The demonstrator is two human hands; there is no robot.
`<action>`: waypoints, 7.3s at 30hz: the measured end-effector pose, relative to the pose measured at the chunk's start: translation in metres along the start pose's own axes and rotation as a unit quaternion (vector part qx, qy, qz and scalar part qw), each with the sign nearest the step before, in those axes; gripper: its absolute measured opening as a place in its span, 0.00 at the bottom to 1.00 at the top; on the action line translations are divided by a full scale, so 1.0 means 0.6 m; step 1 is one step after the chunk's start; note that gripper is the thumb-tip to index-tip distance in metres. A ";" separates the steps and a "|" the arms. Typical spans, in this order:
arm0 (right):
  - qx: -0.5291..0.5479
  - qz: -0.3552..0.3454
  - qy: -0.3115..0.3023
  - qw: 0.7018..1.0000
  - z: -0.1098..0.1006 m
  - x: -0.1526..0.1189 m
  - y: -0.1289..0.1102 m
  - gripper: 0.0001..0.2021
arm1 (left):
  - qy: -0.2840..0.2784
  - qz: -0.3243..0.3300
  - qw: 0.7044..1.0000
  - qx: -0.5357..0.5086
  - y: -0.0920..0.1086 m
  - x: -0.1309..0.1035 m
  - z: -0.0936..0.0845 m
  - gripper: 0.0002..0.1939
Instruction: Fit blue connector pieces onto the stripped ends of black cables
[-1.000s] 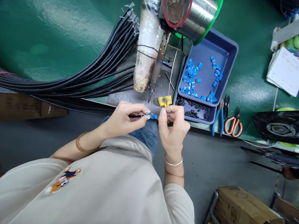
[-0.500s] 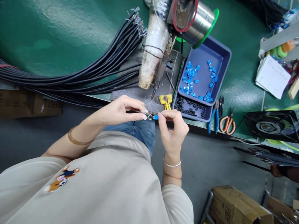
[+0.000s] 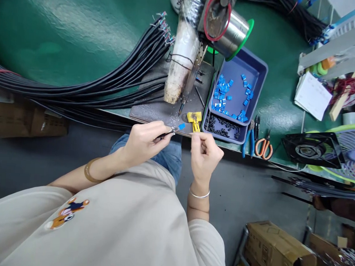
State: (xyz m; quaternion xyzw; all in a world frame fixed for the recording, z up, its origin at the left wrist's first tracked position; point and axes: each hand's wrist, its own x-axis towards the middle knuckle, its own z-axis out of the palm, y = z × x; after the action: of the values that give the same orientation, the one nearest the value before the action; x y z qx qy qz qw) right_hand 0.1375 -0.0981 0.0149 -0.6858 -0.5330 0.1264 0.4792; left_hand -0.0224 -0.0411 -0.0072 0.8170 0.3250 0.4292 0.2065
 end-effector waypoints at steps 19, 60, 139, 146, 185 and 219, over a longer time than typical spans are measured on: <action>-0.059 -0.241 -0.072 0.966 0.026 0.007 0.021 0.06 | -0.160 -0.386 0.747 -0.518 -0.020 0.011 0.001 0.11; 0.005 -0.134 -0.173 0.976 0.011 0.002 0.006 0.07 | -0.185 -0.275 0.814 -0.476 -0.020 0.012 -0.017 0.08; 0.012 -0.145 -0.049 0.988 0.044 0.028 0.010 0.03 | 0.029 -0.264 0.888 -0.377 -0.032 0.050 0.019 0.06; 0.012 -0.165 -0.043 0.985 0.045 0.035 0.006 0.03 | 0.029 -0.254 0.899 -0.356 -0.033 0.057 0.018 0.05; -0.044 -0.203 -0.014 0.978 0.041 0.041 0.005 0.06 | -0.003 -0.228 0.938 -0.259 -0.028 0.041 0.017 0.05; -0.036 -0.140 -0.013 0.989 0.046 0.037 -0.001 0.04 | 0.087 0.050 0.994 0.042 -0.043 0.019 0.025 0.09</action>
State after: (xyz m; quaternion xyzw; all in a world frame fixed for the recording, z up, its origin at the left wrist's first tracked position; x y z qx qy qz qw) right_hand 0.1272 -0.0648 0.0088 -0.6198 -0.6338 0.0476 0.4604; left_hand -0.0145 -0.0158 -0.0250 0.7999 0.3182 0.4941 0.1212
